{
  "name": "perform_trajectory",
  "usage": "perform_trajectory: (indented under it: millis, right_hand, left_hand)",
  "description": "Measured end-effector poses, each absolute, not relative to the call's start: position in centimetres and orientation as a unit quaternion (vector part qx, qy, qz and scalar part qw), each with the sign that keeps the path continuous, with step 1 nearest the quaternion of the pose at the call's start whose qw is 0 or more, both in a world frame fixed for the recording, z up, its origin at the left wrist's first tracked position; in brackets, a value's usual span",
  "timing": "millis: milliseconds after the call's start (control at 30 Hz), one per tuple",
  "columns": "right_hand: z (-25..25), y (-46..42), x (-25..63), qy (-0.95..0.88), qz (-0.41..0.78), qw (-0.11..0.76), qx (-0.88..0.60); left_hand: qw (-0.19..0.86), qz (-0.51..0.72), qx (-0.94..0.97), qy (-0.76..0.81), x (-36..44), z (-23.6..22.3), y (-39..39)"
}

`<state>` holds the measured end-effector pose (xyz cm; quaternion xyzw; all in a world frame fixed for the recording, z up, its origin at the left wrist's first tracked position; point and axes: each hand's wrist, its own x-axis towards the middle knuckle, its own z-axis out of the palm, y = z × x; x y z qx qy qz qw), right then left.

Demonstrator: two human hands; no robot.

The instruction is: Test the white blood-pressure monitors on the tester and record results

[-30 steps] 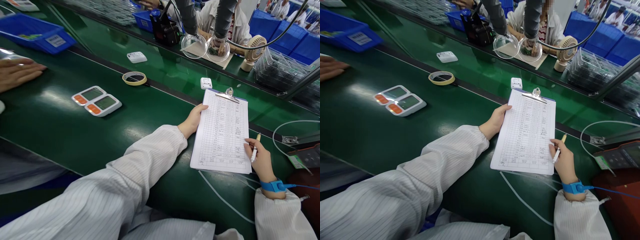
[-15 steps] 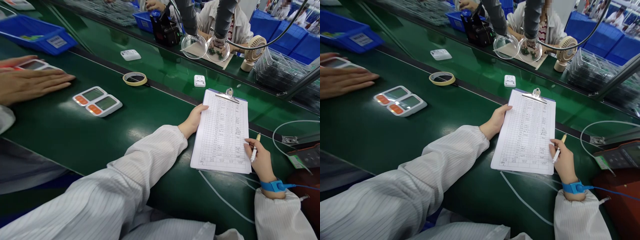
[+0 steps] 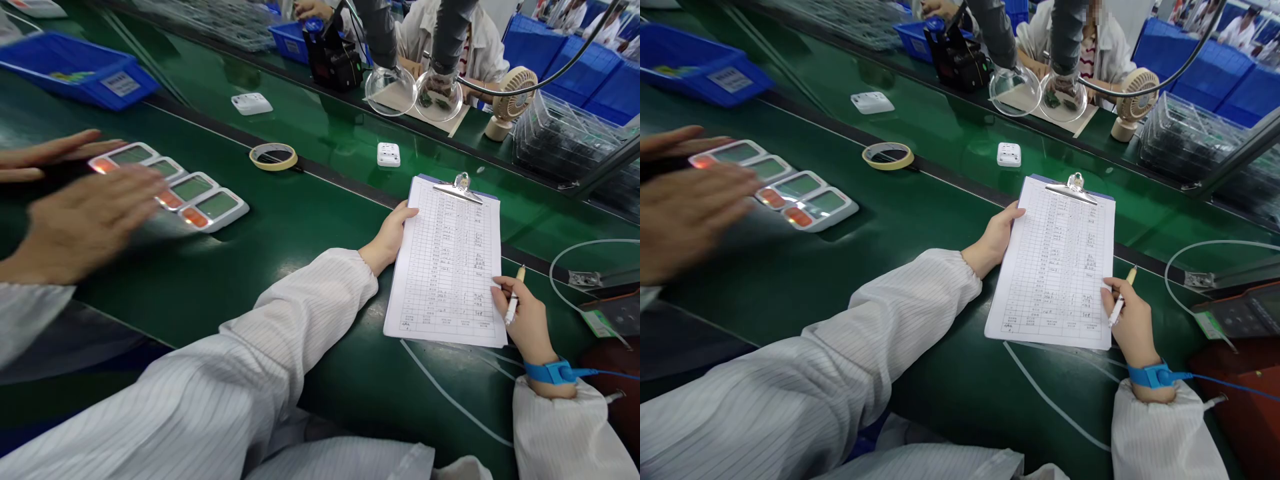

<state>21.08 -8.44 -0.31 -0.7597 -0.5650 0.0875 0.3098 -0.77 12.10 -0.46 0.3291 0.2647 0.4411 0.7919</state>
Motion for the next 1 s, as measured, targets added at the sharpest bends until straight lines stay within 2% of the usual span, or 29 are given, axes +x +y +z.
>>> perform_trajectory:
  millis: [567,1000]
  right_hand:
    - [-0.44,-8.55,21.24,-0.558,0.097,0.323,-0.758]
    - [0.44,-8.82,20.48,-0.497,0.007,0.457,-0.738]
  left_hand:
    - [0.799,0.437,0.349,0.223,-0.91,0.09,11.85]
    - [0.805,0.438,0.344,0.205,-0.98,-0.01,11.58]
